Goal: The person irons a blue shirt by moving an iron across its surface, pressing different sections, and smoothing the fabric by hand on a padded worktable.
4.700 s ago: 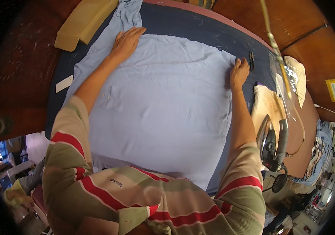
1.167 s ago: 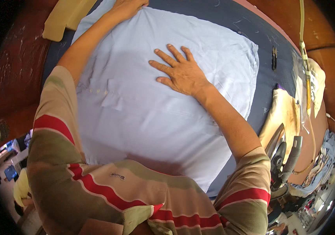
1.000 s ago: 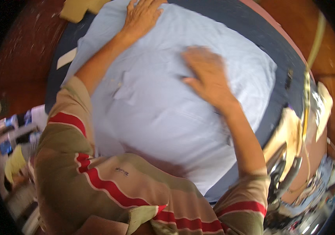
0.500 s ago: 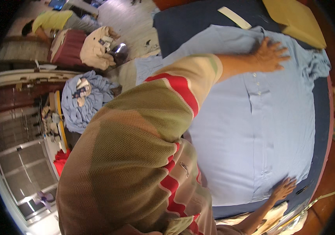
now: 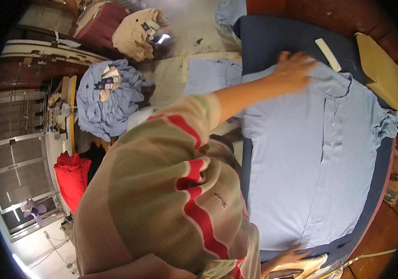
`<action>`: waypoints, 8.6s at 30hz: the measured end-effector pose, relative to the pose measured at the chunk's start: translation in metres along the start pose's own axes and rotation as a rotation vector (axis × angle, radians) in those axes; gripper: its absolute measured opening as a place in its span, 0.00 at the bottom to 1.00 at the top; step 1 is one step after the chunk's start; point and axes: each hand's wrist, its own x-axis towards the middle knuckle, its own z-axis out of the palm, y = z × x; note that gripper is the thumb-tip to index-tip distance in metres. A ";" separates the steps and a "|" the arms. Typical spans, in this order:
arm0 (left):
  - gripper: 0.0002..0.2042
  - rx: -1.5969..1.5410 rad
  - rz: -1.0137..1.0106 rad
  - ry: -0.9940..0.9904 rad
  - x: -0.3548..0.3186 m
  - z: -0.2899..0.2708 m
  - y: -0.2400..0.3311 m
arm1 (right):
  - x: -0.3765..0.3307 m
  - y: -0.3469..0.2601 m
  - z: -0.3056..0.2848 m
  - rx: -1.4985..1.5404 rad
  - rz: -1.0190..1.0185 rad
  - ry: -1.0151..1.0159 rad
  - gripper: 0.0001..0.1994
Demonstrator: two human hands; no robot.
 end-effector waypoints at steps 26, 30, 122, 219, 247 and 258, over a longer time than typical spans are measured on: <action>0.14 -0.146 -0.211 -0.075 -0.109 -0.073 -0.069 | -0.225 -0.092 -0.046 0.559 0.548 0.057 0.16; 0.13 -0.026 -0.319 -0.062 -0.147 -0.063 -0.079 | -0.241 -0.112 -0.058 0.249 0.687 -0.008 0.13; 0.07 -0.238 0.011 -0.344 0.157 0.043 -0.027 | 0.304 -0.489 -0.016 0.147 -0.760 -0.377 0.31; 0.20 -0.062 0.250 -0.126 0.188 0.138 0.010 | 0.345 -0.251 -0.007 0.156 -0.330 -0.278 0.30; 0.15 0.003 1.017 -0.305 0.195 0.202 0.224 | 0.211 -0.210 -0.069 0.070 -0.260 -0.511 0.29; 0.08 0.137 0.870 -0.931 0.239 0.201 0.263 | 0.296 -0.134 -0.037 0.173 -0.117 -0.297 0.33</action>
